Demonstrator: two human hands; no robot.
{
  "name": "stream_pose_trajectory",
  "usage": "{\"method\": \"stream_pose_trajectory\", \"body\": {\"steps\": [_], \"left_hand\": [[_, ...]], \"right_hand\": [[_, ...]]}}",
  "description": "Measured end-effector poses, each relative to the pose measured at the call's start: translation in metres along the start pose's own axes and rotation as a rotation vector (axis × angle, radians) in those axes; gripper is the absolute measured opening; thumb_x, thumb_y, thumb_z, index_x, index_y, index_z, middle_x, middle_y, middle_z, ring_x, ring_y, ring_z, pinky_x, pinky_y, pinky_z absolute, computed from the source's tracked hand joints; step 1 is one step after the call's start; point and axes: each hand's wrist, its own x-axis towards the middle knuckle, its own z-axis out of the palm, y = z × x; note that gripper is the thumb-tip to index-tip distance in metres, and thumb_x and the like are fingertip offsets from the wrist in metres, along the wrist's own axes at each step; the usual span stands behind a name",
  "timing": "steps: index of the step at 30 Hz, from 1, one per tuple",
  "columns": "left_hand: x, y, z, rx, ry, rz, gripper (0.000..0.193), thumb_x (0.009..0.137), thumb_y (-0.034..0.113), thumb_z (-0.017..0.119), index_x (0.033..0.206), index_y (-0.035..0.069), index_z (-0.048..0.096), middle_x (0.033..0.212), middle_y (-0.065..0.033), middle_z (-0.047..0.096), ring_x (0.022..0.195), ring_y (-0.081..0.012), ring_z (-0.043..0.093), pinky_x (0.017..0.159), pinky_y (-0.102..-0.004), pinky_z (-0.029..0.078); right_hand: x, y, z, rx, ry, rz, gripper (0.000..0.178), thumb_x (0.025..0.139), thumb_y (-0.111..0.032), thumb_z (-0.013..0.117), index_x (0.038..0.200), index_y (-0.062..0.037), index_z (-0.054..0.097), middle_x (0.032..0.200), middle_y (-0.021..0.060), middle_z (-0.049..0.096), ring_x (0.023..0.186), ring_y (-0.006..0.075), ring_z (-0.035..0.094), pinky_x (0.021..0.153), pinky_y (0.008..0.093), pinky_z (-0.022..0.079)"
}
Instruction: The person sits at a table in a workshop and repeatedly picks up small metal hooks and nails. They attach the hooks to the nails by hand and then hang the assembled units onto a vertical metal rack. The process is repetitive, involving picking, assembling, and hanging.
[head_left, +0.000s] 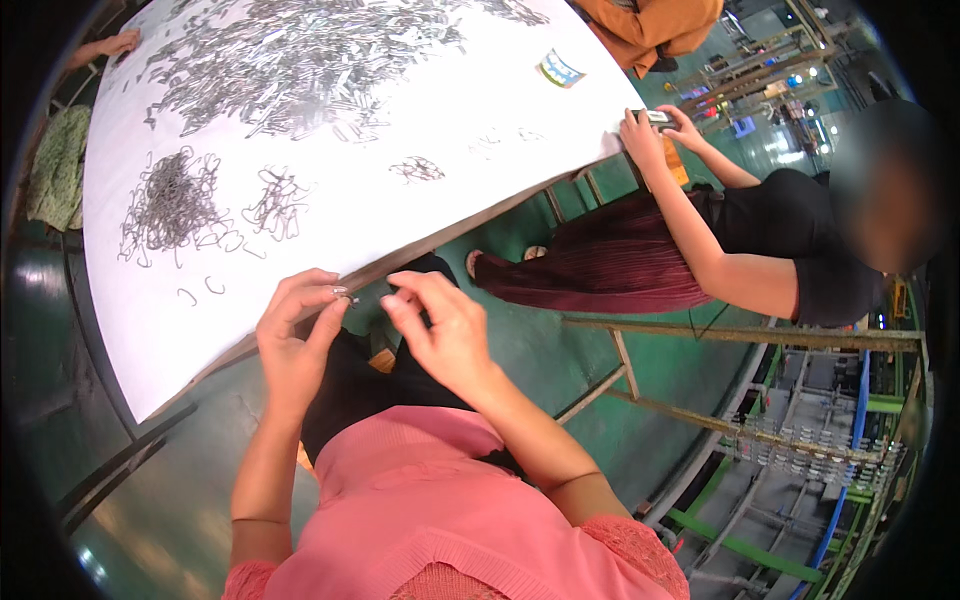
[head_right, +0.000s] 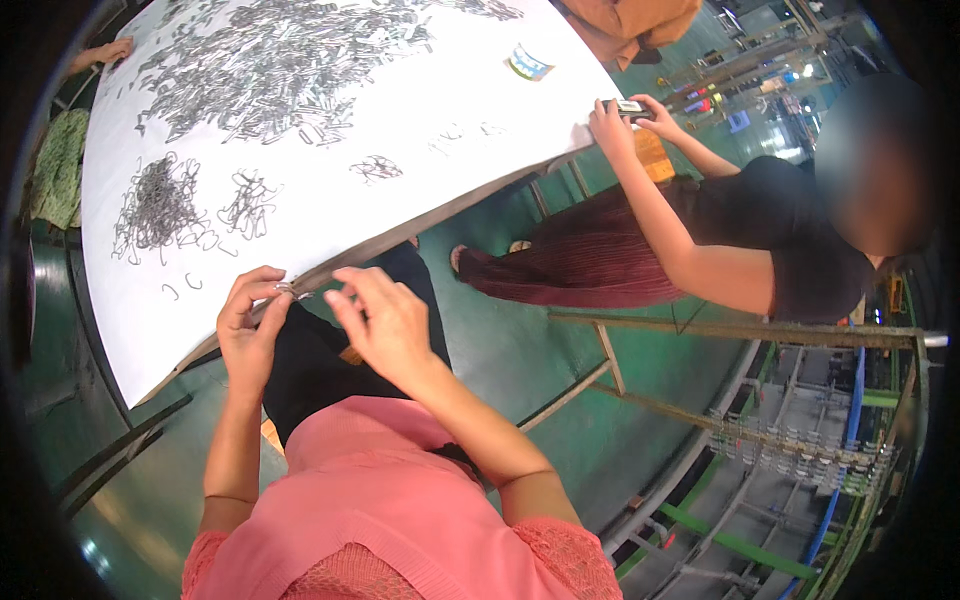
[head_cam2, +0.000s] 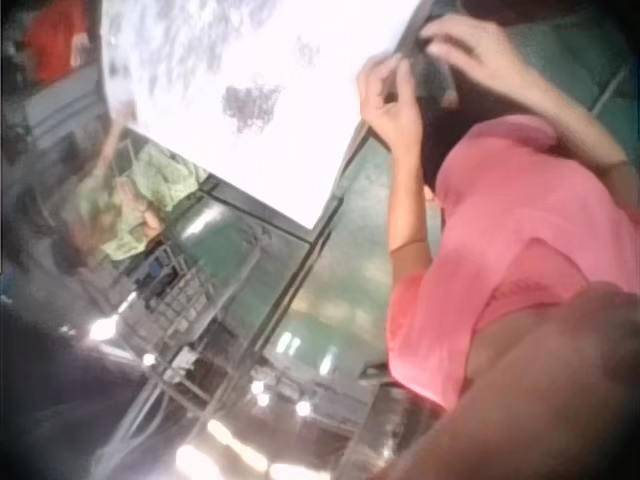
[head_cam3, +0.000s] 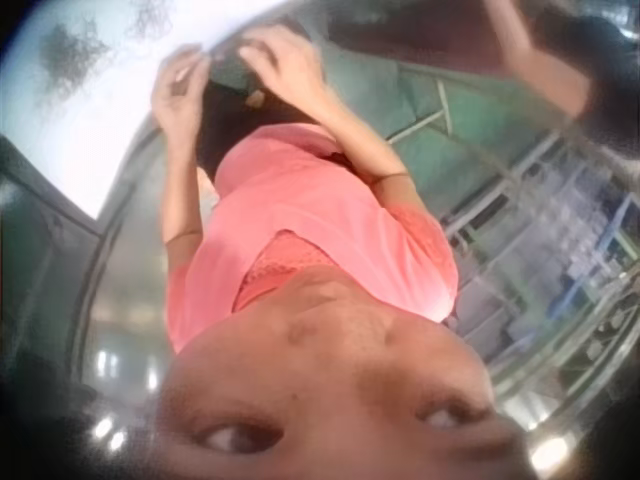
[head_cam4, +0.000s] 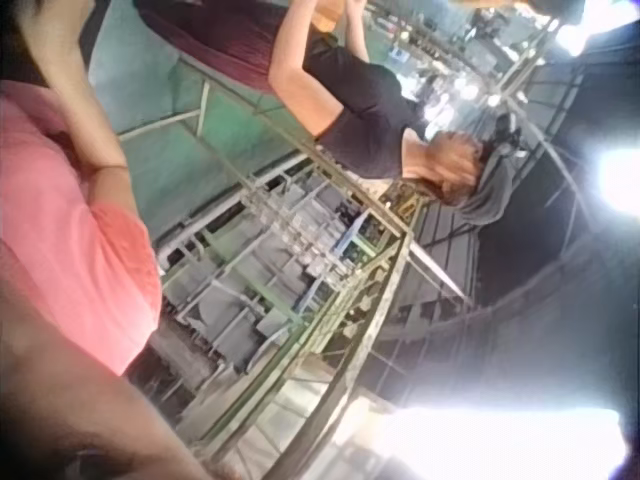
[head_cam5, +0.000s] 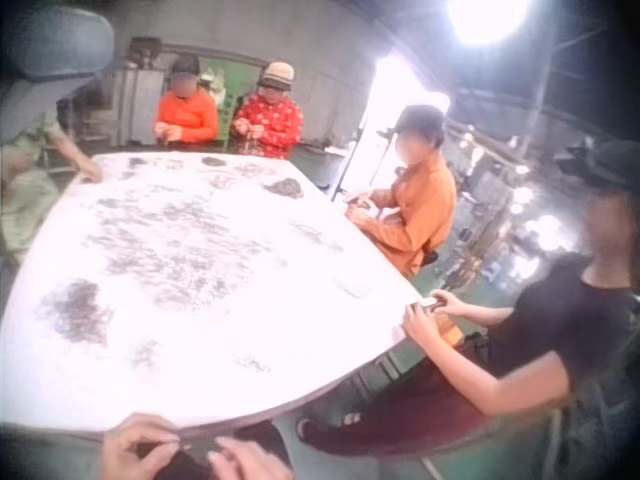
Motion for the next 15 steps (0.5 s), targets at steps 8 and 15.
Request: {"method": "stream_pose_trajectory", "body": {"steps": [8, 15], "left_hand": [[-0.012, -0.028, -0.021, 0.066, -0.001, 0.138, 0.014, 0.075, -0.001, 0.072, 0.087, 0.003, 0.067, 0.096, -0.0102, 0.066, 0.090, -0.0215, 0.062, 0.080, -0.0307, 0.048], [-0.033, -0.044, -0.033, 0.058, 0.019, 0.130, 0.012, 0.076, 0.002, 0.072, 0.087, 0.004, 0.068, 0.095, -0.0085, 0.066, 0.091, -0.0225, 0.061, 0.080, -0.0325, 0.047]], "right_hand": [[0.051, 0.010, 0.004, -0.157, -0.280, -0.042, 0.083, 0.064, -0.029, 0.085, 0.138, -0.0216, 0.047, 0.152, 0.0299, 0.004, 0.139, 0.0495, 0.013, 0.111, 0.0476, 0.026], [0.108, -0.013, 0.061, -0.104, -0.545, -0.143, 0.088, 0.068, -0.015, 0.081, 0.143, -0.0231, 0.036, 0.149, 0.0243, 0.020, 0.129, 0.0428, 0.037, 0.095, 0.0454, 0.046]]}}
